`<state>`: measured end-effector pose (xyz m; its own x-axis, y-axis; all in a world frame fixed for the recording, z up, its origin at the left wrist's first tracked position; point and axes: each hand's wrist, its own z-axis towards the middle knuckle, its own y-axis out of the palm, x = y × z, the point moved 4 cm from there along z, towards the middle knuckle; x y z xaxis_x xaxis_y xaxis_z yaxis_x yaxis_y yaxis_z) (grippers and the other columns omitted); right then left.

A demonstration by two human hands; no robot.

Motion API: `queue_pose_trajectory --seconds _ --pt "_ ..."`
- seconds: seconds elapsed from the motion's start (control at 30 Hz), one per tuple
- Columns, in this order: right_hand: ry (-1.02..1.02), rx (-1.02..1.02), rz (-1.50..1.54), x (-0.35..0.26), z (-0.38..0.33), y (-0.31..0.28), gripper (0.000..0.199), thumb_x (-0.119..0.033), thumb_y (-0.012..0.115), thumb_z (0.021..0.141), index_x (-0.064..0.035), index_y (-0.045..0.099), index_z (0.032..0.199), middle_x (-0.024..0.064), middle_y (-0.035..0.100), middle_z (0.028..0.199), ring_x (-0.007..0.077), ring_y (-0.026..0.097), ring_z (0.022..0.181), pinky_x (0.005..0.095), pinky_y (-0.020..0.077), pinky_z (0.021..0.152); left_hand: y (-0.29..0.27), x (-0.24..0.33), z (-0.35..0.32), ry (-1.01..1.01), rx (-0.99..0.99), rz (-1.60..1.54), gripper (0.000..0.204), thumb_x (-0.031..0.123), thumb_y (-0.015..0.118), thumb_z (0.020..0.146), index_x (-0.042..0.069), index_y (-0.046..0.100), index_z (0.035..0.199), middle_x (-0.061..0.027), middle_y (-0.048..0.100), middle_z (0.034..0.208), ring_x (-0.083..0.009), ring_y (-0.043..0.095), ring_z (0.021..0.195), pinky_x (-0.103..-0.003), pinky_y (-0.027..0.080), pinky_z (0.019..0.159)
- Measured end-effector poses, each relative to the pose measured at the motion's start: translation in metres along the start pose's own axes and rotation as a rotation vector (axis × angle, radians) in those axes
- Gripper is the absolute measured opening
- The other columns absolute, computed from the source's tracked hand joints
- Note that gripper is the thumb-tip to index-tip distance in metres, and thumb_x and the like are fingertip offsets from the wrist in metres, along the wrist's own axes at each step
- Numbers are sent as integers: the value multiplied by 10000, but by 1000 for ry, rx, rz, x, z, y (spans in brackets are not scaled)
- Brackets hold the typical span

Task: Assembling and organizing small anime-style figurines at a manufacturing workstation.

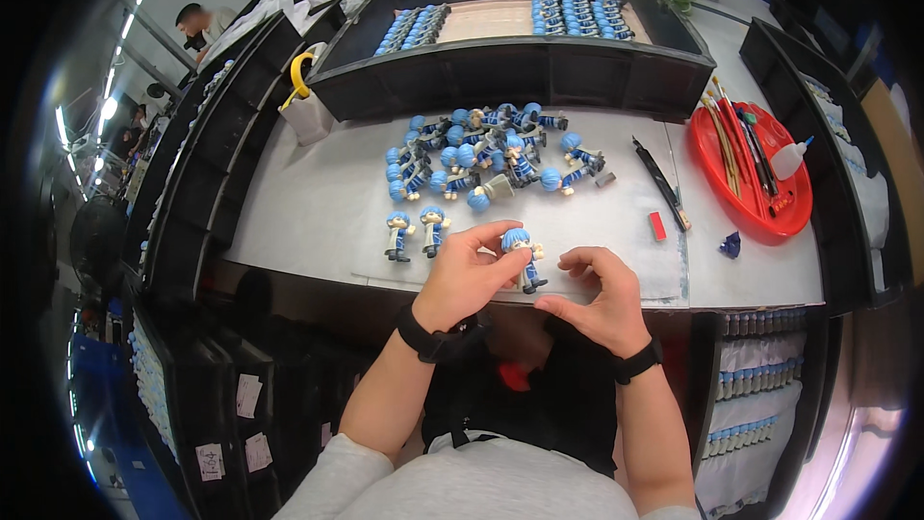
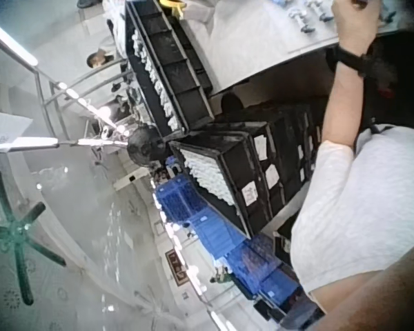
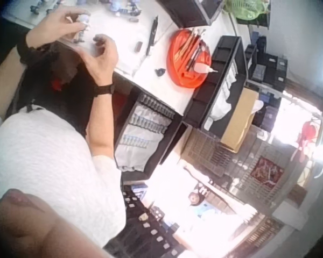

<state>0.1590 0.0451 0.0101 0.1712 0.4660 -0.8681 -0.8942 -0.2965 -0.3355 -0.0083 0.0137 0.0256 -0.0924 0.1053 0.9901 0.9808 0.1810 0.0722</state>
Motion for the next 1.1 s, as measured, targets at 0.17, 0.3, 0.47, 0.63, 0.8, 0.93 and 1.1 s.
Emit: queue_pose_trajectory --seconds 0.17,0.3,0.47,0.63,0.8,0.93,1.1 --pt "-10 -14 -15 1 -3 0 436 -256 810 588 -45 583 895 43 589 813 140 533 715 249 430 623 -19 33 8 217 140 945 341 201 618 685 -37 607 929 -184 593 655 -287 599 608 -350 477 580" --pt "-20 -18 19 2 -3 0 423 -259 799 606 -41 583 898 45 594 802 143 538 710 252 425 616 -32 36 1 256 299 1126 357 242 638 707 11 617 977 -186 610 735 -320 597 703 -385 466 647" --pt "-21 -27 32 3 -3 0 420 -256 796 610 -39 585 902 48 598 798 143 540 710 252 426 617 -68 38 -18 287 597 1237 375 263 639 738 47 597 1041 -179 565 923 -310 556 831 -366 443 738" --pt "-62 -22 -6 -1 -3 0 391 -222 785 622 -43 587 908 51 598 795 145 544 708 255 434 617 -87 26 -20 147 523 1212 362 204 610 764 68 563 1096 -175 510 1008 -324 531 892 -377 434 794" --pt "-68 -1 -77 -5 -2 6 356 -149 749 652 -49 587 953 65 598 810 156 550 705 266 447 611 -81 24 -15 102 452 1117 389 220 618 766 75 557 1122 -173 530 1012 -311 541 938 -350 439 806" --pt "46 -124 19 -32 -1 30 419 -93 702 687 -44 541 1070 106 591 876 191 561 706 301 461 615 -75 27 -16 -13 451 1133 418 229 630 754 84 533 1134 -193 505 1036 -349 528 943 -403 439 799" --pt "10 -198 -38 -45 16 69 450 -73 658 707 -33 499 1127 142 563 881 274 542 736 355 447 663 -74 31 -12 55 277 1090 464 214 645 729 120 522 1167 -198 490 1100 -359 512 988 -407 437 823"
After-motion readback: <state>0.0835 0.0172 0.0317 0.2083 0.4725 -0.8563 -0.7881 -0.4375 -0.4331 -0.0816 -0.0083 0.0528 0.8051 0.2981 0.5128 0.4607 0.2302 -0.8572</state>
